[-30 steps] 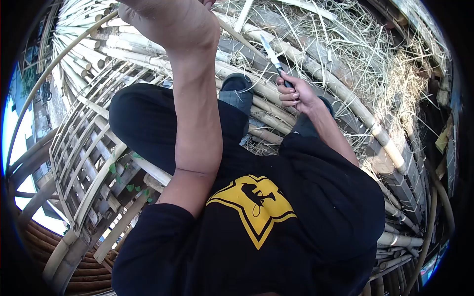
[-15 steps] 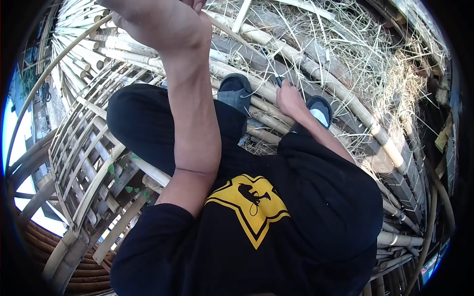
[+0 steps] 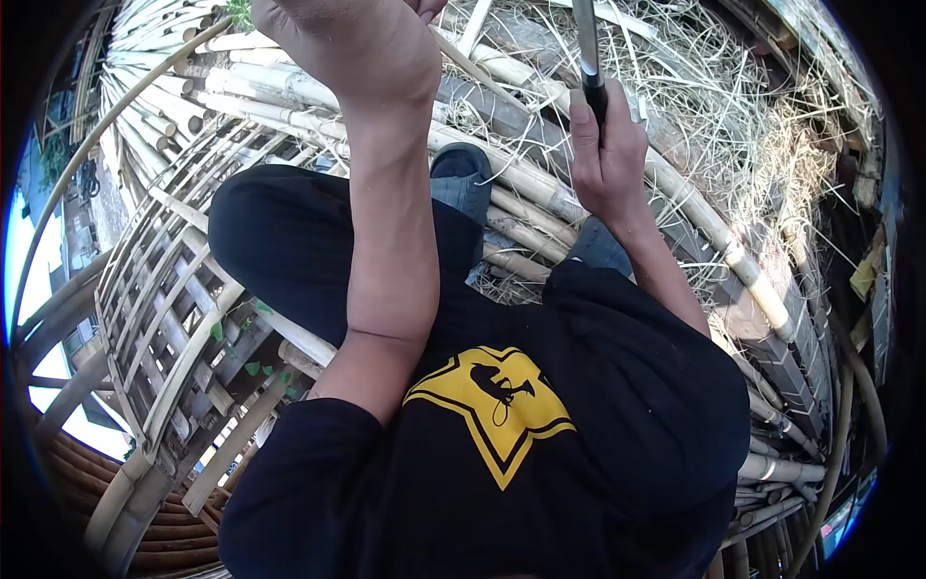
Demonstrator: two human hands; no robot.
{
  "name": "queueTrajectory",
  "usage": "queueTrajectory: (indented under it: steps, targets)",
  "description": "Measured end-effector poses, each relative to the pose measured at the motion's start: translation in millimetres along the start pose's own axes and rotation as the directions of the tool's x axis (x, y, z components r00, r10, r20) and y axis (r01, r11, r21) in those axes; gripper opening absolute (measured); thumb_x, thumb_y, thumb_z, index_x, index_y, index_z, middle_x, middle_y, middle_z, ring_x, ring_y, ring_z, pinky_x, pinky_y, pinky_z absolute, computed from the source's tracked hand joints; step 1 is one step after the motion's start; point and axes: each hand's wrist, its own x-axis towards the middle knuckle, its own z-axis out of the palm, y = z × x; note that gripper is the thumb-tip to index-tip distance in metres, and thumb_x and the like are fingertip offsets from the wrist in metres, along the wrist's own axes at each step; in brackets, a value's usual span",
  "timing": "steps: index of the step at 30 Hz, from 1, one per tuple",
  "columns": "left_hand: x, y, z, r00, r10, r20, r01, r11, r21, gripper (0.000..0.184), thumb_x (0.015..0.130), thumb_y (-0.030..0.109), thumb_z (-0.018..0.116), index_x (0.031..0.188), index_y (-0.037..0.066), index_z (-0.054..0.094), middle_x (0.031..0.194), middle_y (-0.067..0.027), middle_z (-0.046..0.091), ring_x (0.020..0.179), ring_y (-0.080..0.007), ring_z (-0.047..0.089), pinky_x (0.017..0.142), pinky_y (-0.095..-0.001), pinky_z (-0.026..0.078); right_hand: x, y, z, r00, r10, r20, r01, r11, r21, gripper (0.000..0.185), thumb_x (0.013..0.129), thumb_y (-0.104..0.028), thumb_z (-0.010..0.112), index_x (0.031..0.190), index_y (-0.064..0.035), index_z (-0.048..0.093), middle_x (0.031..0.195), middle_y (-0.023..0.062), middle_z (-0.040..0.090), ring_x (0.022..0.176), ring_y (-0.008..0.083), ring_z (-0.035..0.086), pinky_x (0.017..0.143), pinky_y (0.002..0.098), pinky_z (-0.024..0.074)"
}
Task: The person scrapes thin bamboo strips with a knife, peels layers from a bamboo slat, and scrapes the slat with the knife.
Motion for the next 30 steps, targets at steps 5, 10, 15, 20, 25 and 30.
queueTrajectory:
  steps: [5, 10, 15, 20, 25, 30]
  targets:
    - [-1, 2, 3, 0.996, 0.01, -0.093, 0.014, 0.967, 0.253, 0.051, 0.098, 0.049, 0.034, 0.059, 0.017, 0.026, 0.047, 0.0045, 0.018, 0.037, -0.0072, 0.016, 0.032, -0.022, 0.02, -78, 126, 58, 0.806, 0.544, 0.233, -0.345, 0.752, -0.562, 0.031, 0.097, -0.025, 0.046, 0.098, 0.0057, 0.048, 0.077, 0.0298, 0.062, 0.075, 0.045, 0.063, 0.065, 0.0544, 0.0475]
    - [-9, 4, 0, 0.996, -0.074, 0.057, 0.091, 0.901, -0.425, 0.055, 0.098, 0.054, 0.033, 0.059, 0.017, 0.026, 0.047, 0.0046, 0.019, 0.037, -0.0067, 0.015, 0.031, -0.0216, 0.02, -47, 118, 51, 0.638, 0.638, 0.431, -0.46, 0.764, -0.452, 0.046, 0.097, -0.033, 0.039, 0.104, 0.0111, 0.05, 0.085, 0.0337, 0.062, 0.085, 0.049, 0.061, 0.081, 0.0536, 0.0451]
    - [-8, 18, 9, 1.0, 0.002, 0.015, -0.003, 0.998, 0.065, 0.054, 0.098, 0.052, 0.034, 0.058, 0.016, 0.026, 0.047, 0.0044, 0.019, 0.036, -0.0067, 0.015, 0.031, -0.0218, 0.019, -54, 94, 54, 0.741, 0.556, 0.376, -0.422, 0.822, -0.383, 0.039, 0.099, -0.031, 0.04, 0.1, 0.0082, 0.047, 0.085, 0.0344, 0.06, 0.083, 0.0502, 0.059, 0.08, 0.0555, 0.0433]
    - [-7, 7, 10, 0.998, 0.057, 0.037, -0.06, 0.993, 0.103, 0.053, 0.098, 0.05, 0.035, 0.059, 0.016, 0.027, 0.049, 0.0046, 0.02, 0.037, -0.0063, 0.015, 0.032, -0.0225, 0.019, -48, 82, 50, 0.918, 0.337, 0.207, -0.317, 0.94, -0.124, 0.029, 0.1, -0.027, 0.04, 0.102, 0.001, 0.045, 0.067, 0.0306, 0.056, 0.067, 0.05, 0.057, 0.06, 0.0557, 0.0403]
    - [-5, 6, 10, 0.997, 0.051, 0.054, -0.056, 0.993, 0.099, 0.051, 0.099, 0.049, 0.033, 0.06, 0.016, 0.027, 0.05, 0.0044, 0.021, 0.038, -0.0061, 0.015, 0.033, -0.0227, 0.018, -29, 36, 29, 1.0, 0.01, -0.007, -0.01, 1.0, 0.004, 0.019, 0.097, -0.017, 0.05, 0.104, 0.0004, 0.048, 0.073, 0.0231, 0.059, 0.062, 0.0422, 0.058, 0.053, 0.0459, 0.0435]
    - [-6, 5, 11, 0.996, 0.087, 0.025, -0.089, 0.994, 0.067, 0.05, 0.1, 0.049, 0.033, 0.062, 0.016, 0.026, 0.054, 0.0043, 0.022, 0.04, -0.0063, 0.016, 0.034, -0.0229, 0.018, -68, 104, 63, 0.784, 0.485, 0.387, -0.278, 0.832, -0.48, 0.026, 0.097, -0.021, 0.042, 0.105, 0.0037, 0.037, 0.08, 0.0335, 0.06, 0.071, 0.0482, 0.062, 0.062, 0.0571, 0.0473]
